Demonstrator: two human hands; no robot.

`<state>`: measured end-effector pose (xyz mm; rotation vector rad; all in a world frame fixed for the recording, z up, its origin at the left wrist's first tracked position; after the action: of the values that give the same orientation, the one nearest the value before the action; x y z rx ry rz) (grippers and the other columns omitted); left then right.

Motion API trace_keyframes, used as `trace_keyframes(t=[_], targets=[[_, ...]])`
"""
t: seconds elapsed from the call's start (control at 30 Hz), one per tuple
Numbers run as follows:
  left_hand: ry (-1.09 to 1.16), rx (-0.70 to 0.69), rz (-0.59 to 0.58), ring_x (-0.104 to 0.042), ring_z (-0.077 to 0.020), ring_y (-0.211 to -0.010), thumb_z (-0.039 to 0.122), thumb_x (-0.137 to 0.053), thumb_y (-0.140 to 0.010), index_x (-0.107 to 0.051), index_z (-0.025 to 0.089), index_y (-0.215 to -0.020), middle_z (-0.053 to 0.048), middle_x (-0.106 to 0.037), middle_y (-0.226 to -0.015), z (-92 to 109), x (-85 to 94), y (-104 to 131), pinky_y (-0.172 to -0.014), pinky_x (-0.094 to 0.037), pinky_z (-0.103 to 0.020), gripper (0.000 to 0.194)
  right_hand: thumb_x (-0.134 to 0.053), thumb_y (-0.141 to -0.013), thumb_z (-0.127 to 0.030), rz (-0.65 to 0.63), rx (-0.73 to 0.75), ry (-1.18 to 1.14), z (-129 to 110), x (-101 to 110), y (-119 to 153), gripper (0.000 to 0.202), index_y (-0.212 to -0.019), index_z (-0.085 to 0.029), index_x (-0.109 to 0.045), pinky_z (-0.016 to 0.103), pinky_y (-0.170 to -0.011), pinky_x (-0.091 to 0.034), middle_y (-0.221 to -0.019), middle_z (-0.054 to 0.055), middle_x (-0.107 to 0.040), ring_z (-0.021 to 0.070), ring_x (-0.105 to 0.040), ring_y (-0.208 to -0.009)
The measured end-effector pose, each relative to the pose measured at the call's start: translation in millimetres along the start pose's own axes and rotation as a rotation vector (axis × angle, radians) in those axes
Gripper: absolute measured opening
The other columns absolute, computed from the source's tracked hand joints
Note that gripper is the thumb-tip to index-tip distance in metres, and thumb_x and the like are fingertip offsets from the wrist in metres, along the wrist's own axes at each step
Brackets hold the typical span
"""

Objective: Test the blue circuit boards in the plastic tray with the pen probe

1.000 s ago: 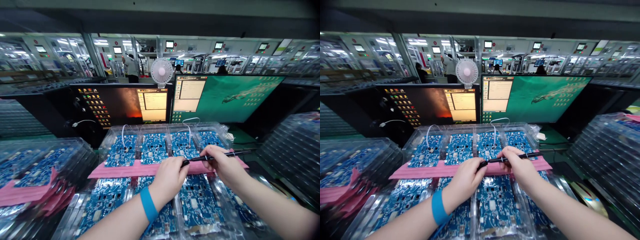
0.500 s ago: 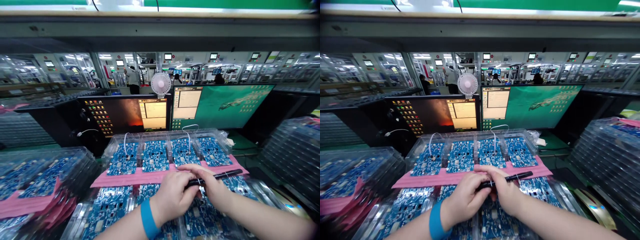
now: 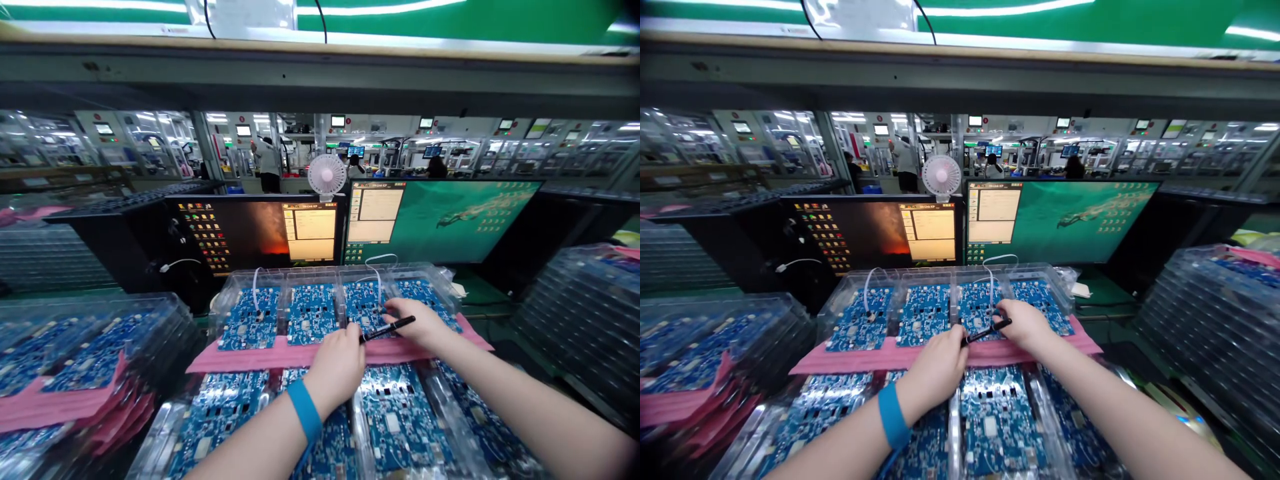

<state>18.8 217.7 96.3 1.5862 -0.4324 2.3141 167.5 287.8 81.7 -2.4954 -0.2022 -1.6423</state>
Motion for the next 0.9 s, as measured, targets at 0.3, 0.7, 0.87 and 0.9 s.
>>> trace_keyframes(t=[0.3,0.7,0.87,0.9], targets=[[-0.091,-0.028,-0.004,-0.056,-0.0212,-0.073,0.021,-0.029,-0.085,-0.042,0.015,-0.087,-0.01,-0.058,-0.084,-1,-4.8,1,-0.063,-0.042,-0.033,0.014,-0.046,-0.082,-0.032,-0.005,-0.144,0.267,-12,-7,-19,0.021,-0.075,-0.016,-0.057,0.027,-0.061,-0.039,-0.072,0.008,-0.059,0.0205,-0.056,-0.07],[-0.097,0.005,-0.021,-0.059,-0.0223,-0.072,0.024,-0.029,-0.085,-0.042,0.015,-0.09,-0.009,-0.06,-0.08,-3,-4.4,2,-0.062,-0.042,-0.032,0.017,-0.039,-0.087,-0.033,0.039,-0.193,0.271,-5,-6,-20,0.025,-0.074,-0.016,-0.053,0.022,-0.05,-0.034,-0.065,0.003,-0.056,0.0152,-0.054,-0.058],[-0.034,0.022,0.028,-0.059,-0.0225,-0.069,0.025,-0.028,-0.085,-0.039,0.016,-0.089,-0.007,-0.06,-0.075,-8,-5.1,0,-0.057,-0.041,-0.031,0.015,-0.043,-0.083,-0.029,0.119,-0.113,0.231,-13,19,4,0.02,-0.067,-0.018,-0.049,0.022,-0.047,-0.026,-0.063,0.001,-0.055,0.0145,-0.051,-0.057],[-0.009,0.038,0.029,-0.059,-0.0222,-0.067,0.026,-0.027,-0.086,-0.039,0.016,-0.089,-0.007,-0.06,-0.074,-10,-5.6,-1,-0.055,-0.041,-0.03,0.015,-0.044,-0.083,-0.03,0.128,-0.102,0.228,-14,25,14,0.022,-0.064,-0.018,-0.047,0.022,-0.047,-0.026,-0.061,0.0,-0.054,0.0143,-0.05,-0.057]])
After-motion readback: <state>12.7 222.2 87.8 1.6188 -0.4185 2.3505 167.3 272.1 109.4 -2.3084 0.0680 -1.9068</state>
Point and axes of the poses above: each hand's wrist, its own y-axis away from the middle knuckle, its own x-axis out of the back of the hand, z = x × y, the point moved 7 cm from there along -y, towards the middle knuckle
